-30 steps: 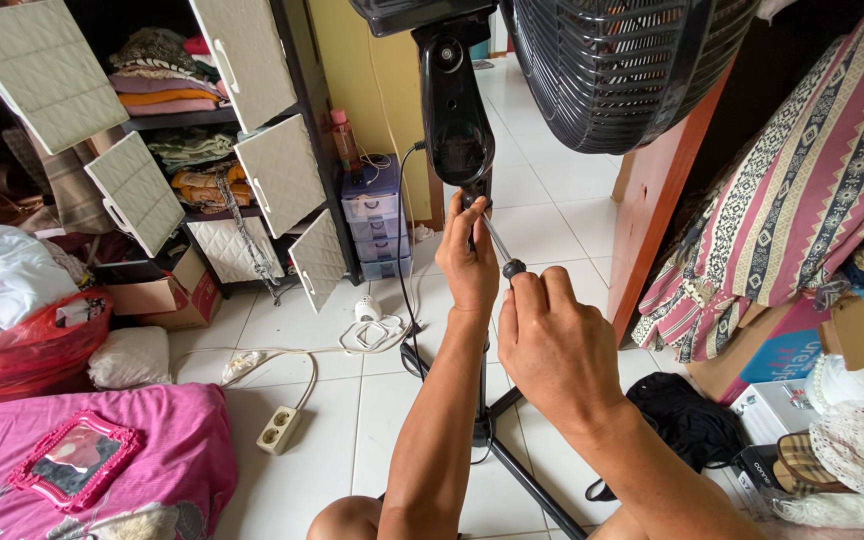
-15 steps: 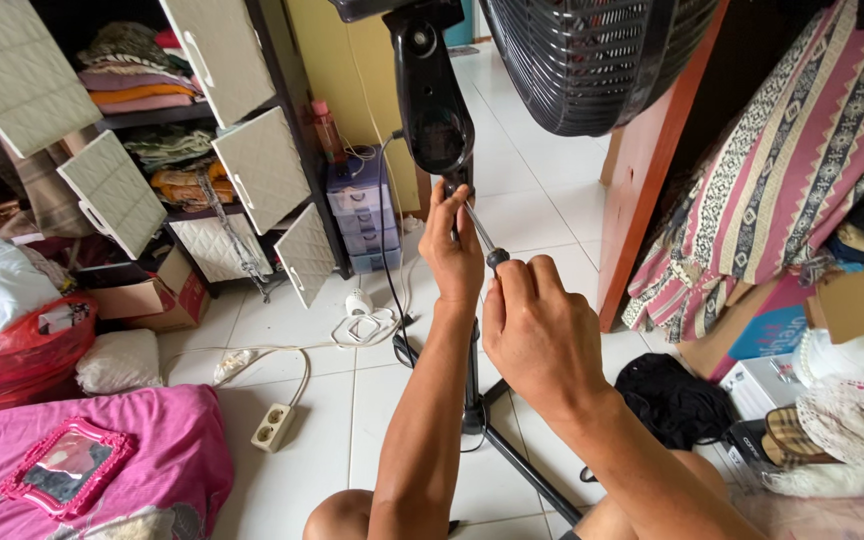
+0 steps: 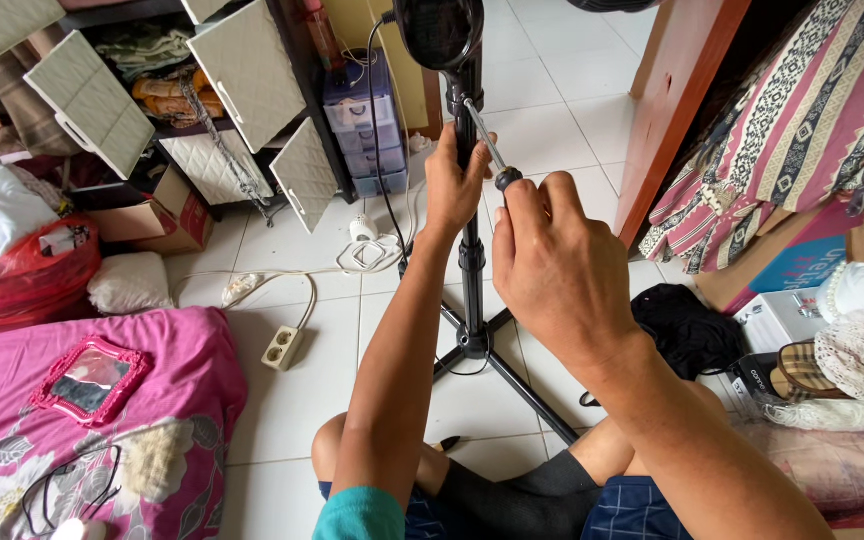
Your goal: The person uses a screwdriver to tighten screws on the neck and base of a standing electric fan. They wipe the fan cage with a cloth and then move to a second fan to tighten its base screws.
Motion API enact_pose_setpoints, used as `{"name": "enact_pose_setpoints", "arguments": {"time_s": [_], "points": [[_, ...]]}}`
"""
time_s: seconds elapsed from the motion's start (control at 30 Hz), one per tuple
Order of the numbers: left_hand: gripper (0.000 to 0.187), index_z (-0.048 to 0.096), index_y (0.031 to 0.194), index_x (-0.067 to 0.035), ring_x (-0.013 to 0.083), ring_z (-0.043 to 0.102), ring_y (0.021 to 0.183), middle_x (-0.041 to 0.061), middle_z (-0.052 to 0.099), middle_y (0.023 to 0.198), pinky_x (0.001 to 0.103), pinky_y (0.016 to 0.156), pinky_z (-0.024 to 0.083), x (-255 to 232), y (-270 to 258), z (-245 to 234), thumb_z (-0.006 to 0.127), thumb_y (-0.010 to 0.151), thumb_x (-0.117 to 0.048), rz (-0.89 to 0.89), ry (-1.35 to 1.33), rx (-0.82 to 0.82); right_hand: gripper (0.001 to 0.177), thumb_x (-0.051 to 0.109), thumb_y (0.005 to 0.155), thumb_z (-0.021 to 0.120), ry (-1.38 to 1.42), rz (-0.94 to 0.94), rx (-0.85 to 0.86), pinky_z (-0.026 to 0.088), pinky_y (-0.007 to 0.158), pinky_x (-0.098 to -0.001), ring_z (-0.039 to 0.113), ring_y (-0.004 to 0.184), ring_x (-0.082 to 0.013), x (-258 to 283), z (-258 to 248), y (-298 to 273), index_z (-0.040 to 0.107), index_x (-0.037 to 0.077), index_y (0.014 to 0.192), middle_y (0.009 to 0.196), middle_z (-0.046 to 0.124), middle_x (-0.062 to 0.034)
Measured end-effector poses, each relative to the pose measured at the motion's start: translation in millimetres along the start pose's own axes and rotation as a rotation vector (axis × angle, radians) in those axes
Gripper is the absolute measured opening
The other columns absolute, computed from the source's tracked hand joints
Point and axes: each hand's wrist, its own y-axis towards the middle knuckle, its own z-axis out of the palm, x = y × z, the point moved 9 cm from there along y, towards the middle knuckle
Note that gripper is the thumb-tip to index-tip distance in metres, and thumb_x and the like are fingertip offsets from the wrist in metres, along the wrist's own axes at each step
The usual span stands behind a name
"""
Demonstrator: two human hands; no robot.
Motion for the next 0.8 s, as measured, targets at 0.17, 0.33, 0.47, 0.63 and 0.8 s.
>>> {"name": "enact_pose_setpoints", "arguments": {"time_s": [0.17,0.33,0.47,0.63,0.8], "points": [[0.029,0.042,0.118,0.007,0.0406,0.061,0.062,0.022,0.064,0.072,0.05,0.056,0.044,-2.3,-7.3,-6.6,0.059,0.101,-0.009,0.144,0.214,-0.102,0.014,0.011,0.099,0.067,0.081,0.007,0.013,0.054,0.043,-0.0301,0.065,0.054,-0.0224,0.5,-8.9,-5.5,0.061,-0.001,0.097,0.089,0.06,-0.0147],[0.029,0.041,0.114,0.006,0.0443,0.057,0.061,0.024,0.06,0.07,0.053,0.055,0.041,-12.7,-16.5,-41.7,0.06,0.102,-0.011,0.212,0.33,-0.14,0.013,0.012,0.099,0.066,0.165,-0.023,-0.046,0.054,0.047,-0.0322,0.065,0.057,-0.0242,8.1,-19.8,-18.0,0.06,0.001,0.098,0.091,0.059,-0.0138],[0.021,0.043,0.109,0.001,0.0425,0.061,0.066,0.023,0.063,0.077,0.052,0.058,0.044,-31.6,-30.3,-99.8,0.059,0.103,-0.012,0.265,0.364,-0.219,0.015,0.014,0.101,0.065,0.246,-0.026,-0.012,0.054,0.044,-0.0336,0.064,0.053,-0.025,28.9,-7.6,-17.5,0.059,0.0,0.102,0.094,0.059,-0.0147],[0.019,0.045,0.109,0.001,0.042,0.06,0.066,0.022,0.063,0.077,0.053,0.059,0.041,-37.7,-49.8,-161.6,0.057,0.105,-0.013,0.179,0.442,-0.352,0.015,0.015,0.102,0.064,0.352,-0.107,-0.025,0.054,0.045,-0.0348,0.063,0.053,-0.0272,63.1,10.5,-16.9,0.058,0.001,0.105,0.094,0.058,-0.0134],[0.02,0.045,0.118,0.003,0.0387,0.062,0.067,0.02,0.063,0.081,0.05,0.06,0.045,-33.8,-54.0,-198.0,0.053,0.105,-0.011,0.208,0.443,-0.44,0.016,0.014,0.102,0.063,0.424,-0.175,-0.045,0.055,0.046,-0.0331,0.065,0.057,-0.0261,83.0,20.1,-12.2,0.059,0.001,0.108,0.094,0.058,-0.0134]]}}
